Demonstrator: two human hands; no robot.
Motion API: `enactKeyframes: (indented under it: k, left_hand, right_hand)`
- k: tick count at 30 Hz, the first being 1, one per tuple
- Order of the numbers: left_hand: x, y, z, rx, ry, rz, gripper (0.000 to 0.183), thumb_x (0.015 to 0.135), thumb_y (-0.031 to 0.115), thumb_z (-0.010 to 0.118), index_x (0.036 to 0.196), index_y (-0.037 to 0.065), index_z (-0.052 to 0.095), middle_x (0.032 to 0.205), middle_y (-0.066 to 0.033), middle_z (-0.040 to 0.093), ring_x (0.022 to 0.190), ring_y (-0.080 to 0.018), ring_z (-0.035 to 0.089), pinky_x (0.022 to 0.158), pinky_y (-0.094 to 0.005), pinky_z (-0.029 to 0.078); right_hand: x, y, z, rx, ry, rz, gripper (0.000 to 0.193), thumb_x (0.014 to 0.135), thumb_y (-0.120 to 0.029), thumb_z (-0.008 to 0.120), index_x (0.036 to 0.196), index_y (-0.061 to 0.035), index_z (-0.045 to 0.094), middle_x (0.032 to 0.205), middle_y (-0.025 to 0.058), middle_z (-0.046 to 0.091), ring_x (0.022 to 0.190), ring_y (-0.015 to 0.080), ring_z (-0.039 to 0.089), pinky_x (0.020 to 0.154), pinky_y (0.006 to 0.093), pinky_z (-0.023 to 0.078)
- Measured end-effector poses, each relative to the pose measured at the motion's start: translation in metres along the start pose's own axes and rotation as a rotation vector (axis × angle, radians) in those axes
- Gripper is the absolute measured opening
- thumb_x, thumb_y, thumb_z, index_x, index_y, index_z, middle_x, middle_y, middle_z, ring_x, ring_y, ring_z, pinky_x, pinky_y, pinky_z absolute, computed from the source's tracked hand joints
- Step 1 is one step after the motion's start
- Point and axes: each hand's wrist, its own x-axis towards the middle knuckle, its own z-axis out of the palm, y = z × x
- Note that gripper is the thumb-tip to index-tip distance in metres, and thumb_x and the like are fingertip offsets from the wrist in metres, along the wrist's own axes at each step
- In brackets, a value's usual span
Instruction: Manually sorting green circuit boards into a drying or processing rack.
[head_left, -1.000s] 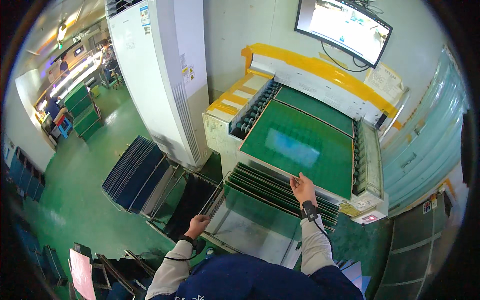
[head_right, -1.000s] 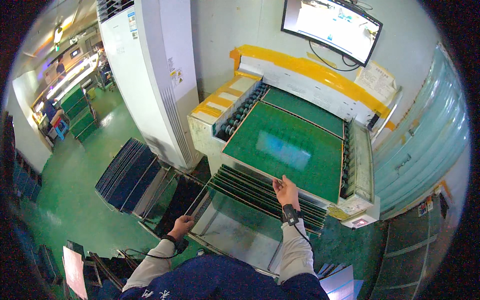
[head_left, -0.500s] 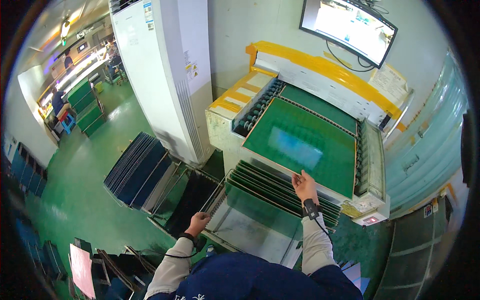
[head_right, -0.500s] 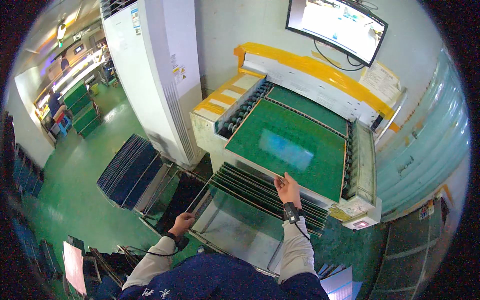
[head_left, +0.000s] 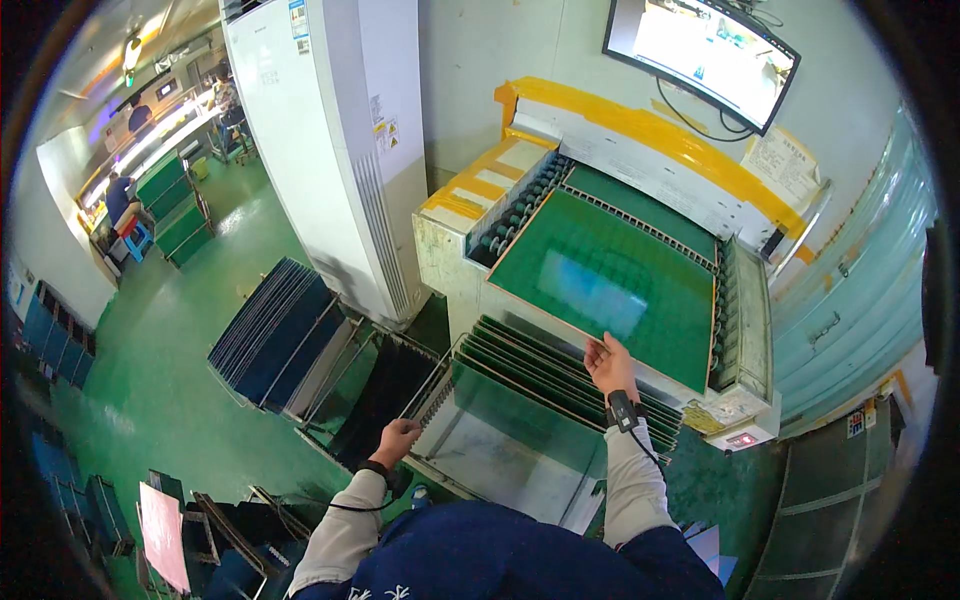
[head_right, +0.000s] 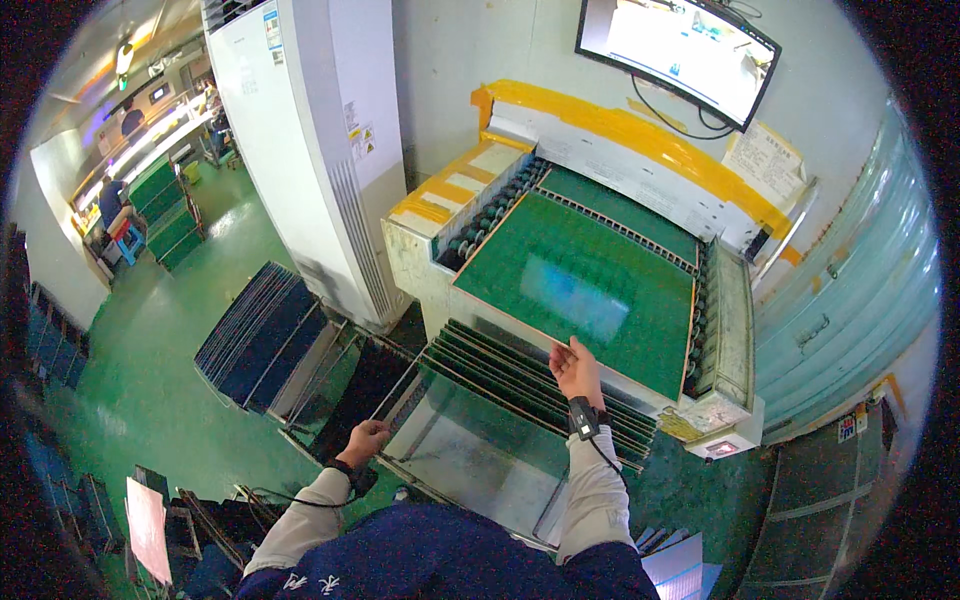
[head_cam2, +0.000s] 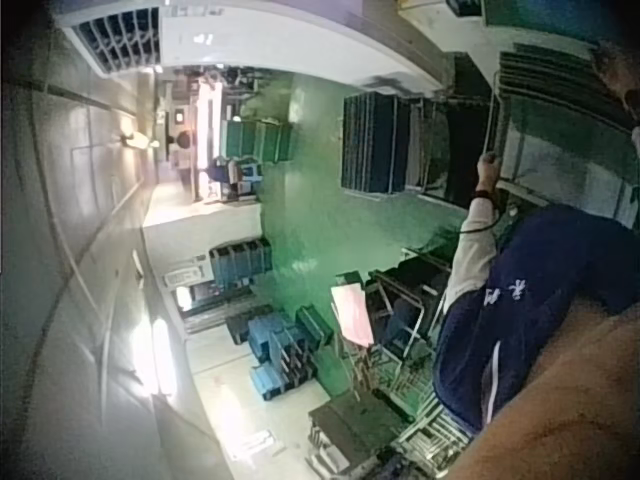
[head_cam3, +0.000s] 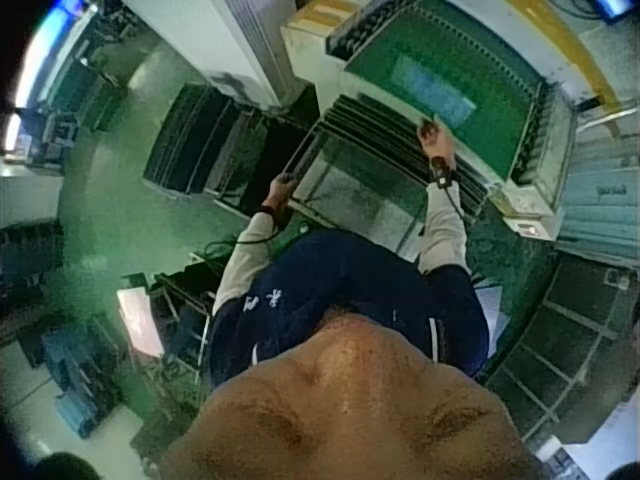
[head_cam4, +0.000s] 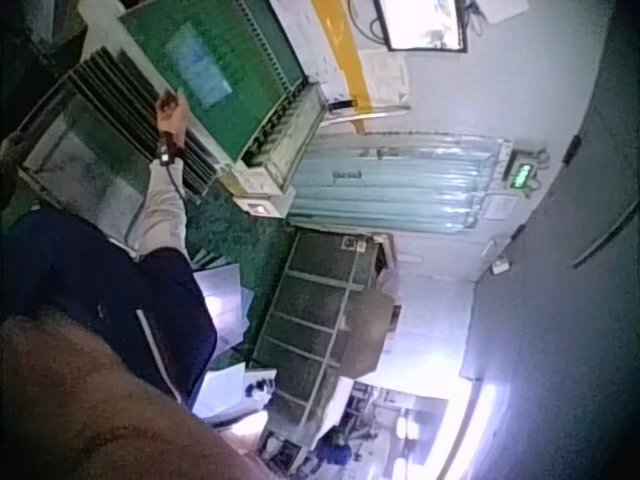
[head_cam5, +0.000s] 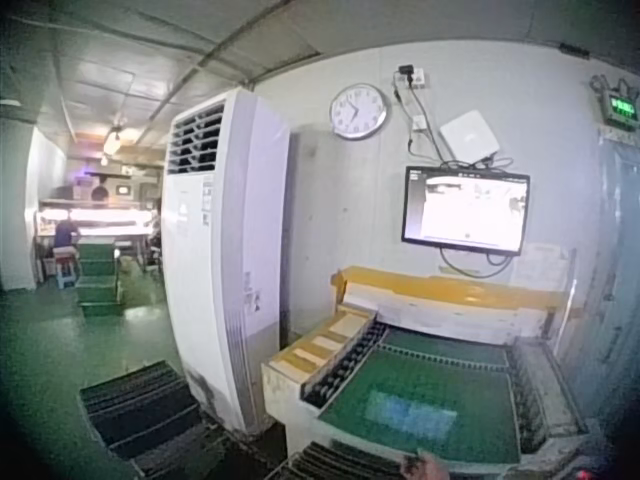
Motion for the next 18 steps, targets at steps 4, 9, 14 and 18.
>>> enactKeyframes:
  k: [4, 9, 14, 18]
  left_hand:
    - [0.001, -0.002, 0.003, 0.016, 0.013, 0.042, 0.025, 0.078, 0.022, 0.069, 0.094, 0.002, 0.071, 0.08, -0.0093, 0.068, 0.076, -0.0191, 0.065, 0.069, -0.0325, 0.051]
    - [0.01, -0.04, 0.004, -0.012, 0.021, 0.009, 0.026, 0.077, 0.023, 0.069, 0.094, 0.004, 0.071, 0.092, -0.0154, 0.067, 0.085, -0.0262, 0.067, 0.075, -0.0356, 0.052]
    - [0.011, -0.03, 0.006, 0.002, -0.022, -0.009, 0.026, 0.077, 0.022, 0.07, 0.096, 0.005, 0.071, 0.089, -0.0138, 0.067, 0.08, -0.0265, 0.067, 0.073, -0.0358, 0.052]
    - [-0.005, 0.001, 0.0, -0.074, 0.061, 0.052, 0.023, 0.079, 0.021, 0.071, 0.096, 0.005, 0.071, 0.085, -0.0099, 0.068, 0.078, -0.0209, 0.066, 0.071, -0.0333, 0.052]
  right_hand:
    - [0.0, -0.003, 0.001, -0.009, 0.003, 0.022, 0.032, 0.092, -0.034, 0.064, 0.102, -0.0038, 0.061, 0.093, 0.007, 0.066, 0.082, 0.0181, 0.062, 0.074, 0.0317, 0.051]
    - [-0.016, -0.003, 0.018, -0.105, -0.037, 0.099, 0.037, 0.092, -0.04, 0.062, 0.101, -0.0038, 0.062, 0.093, 0.0078, 0.067, 0.081, 0.0188, 0.063, 0.073, 0.0333, 0.051]
    - [-0.047, 0.013, 0.02, -0.501, -0.035, 0.034, 0.039, 0.094, -0.041, 0.058, 0.101, -0.0031, 0.063, 0.095, 0.0097, 0.069, 0.082, 0.0194, 0.066, 0.076, 0.0329, 0.052]
    - [-0.079, 0.037, 0.032, -0.848, -0.072, -0.137, 0.031, 0.092, -0.031, 0.064, 0.095, -0.0003, 0.066, 0.086, 0.0085, 0.07, 0.073, 0.014, 0.066, 0.066, 0.0255, 0.051]
